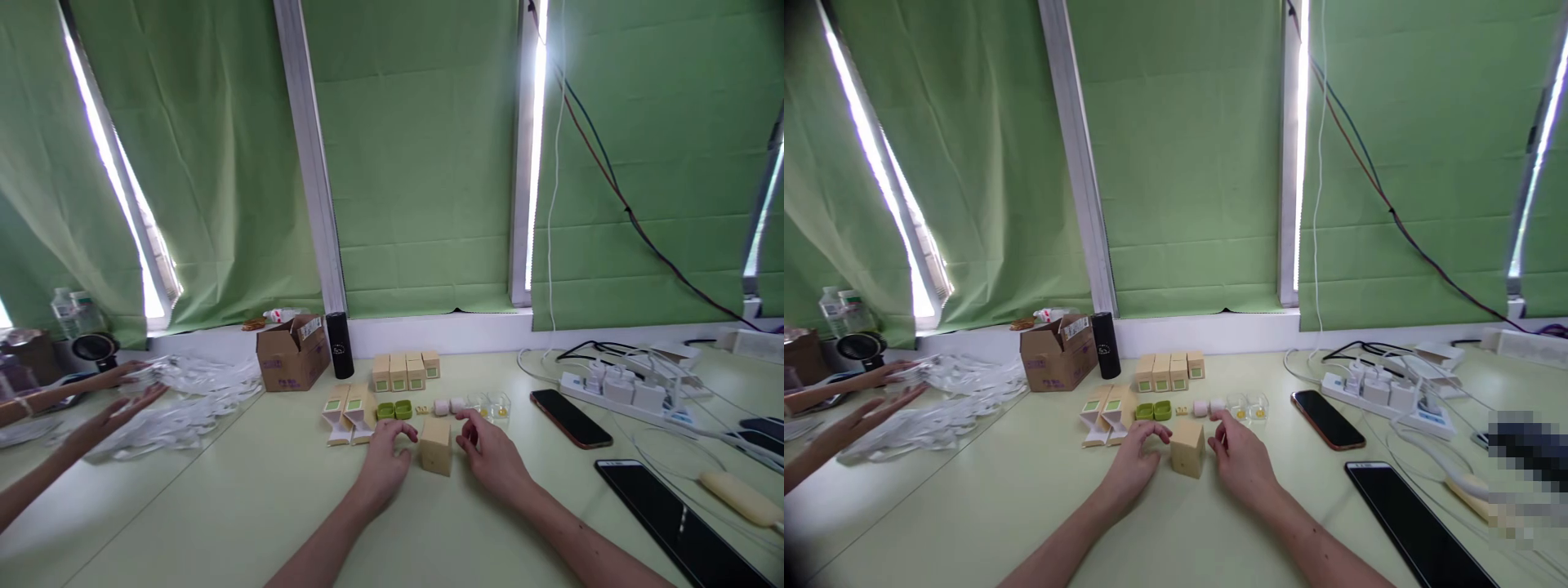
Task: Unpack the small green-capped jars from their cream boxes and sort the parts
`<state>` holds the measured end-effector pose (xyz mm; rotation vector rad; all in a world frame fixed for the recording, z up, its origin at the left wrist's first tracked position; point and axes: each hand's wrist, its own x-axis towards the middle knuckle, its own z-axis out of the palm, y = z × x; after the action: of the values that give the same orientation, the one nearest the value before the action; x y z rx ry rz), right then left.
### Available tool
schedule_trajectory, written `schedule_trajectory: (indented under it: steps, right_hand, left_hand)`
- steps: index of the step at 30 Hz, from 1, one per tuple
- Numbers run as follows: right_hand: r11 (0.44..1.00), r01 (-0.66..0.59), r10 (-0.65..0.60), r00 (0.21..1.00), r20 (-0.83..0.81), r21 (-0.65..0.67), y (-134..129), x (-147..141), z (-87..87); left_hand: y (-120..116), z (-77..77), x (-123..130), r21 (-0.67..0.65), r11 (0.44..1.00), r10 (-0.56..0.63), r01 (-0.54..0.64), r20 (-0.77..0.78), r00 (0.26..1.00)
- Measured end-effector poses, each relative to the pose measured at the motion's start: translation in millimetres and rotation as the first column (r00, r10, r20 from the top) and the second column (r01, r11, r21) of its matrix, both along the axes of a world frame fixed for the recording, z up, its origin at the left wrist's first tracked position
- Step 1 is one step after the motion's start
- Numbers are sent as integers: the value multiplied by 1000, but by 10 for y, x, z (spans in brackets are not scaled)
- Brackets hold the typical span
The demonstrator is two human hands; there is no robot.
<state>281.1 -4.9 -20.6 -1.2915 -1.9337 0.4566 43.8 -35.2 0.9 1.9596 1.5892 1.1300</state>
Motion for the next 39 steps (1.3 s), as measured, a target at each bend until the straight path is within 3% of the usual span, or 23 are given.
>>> schedule_trajectory:
  steps: [4,7,10,14,18,22,26,31,34,39]
  right_hand:
    - [999,23,-22,999,37,-23,50,12,-61]
    - [1000,12,-11,1000,28,-26,53,7,-80]
    - [1000,9,-8,999,38,-29,55,-2,-89]
    - [999,18,-18,1000,22,-27,57,-12,-82]
    - [999,26,-23,996,-90,32,21,-9,-3]
    - [992,13,17,971,-237,124,-68,-11,128]
    - [970,-6,80,951,-298,242,-169,-43,217]
    - [914,-35,150,955,-257,404,-254,-75,225]
    - [874,-98,203,964,-172,476,-300,-86,214]
    - [840,-155,232,969,-86,520,-368,-99,200]
  left_hand:
    - [-48,25,10,-38,999,-18,18,8,1000]
    - [-72,6,32,-85,991,-96,101,63,993]
    - [-34,-55,64,-103,978,-166,180,126,978]
    - [43,-90,119,-98,975,-177,197,186,966]
    - [8,29,178,-84,987,-134,140,79,988]
    - [-70,206,255,129,986,-86,101,-115,990]
    - [-94,312,333,390,907,-14,156,-342,939]
    - [-113,255,331,642,736,164,215,-477,863]
    - [-142,204,281,725,645,232,242,-487,842]
    - [-217,203,235,773,557,253,303,-506,824]
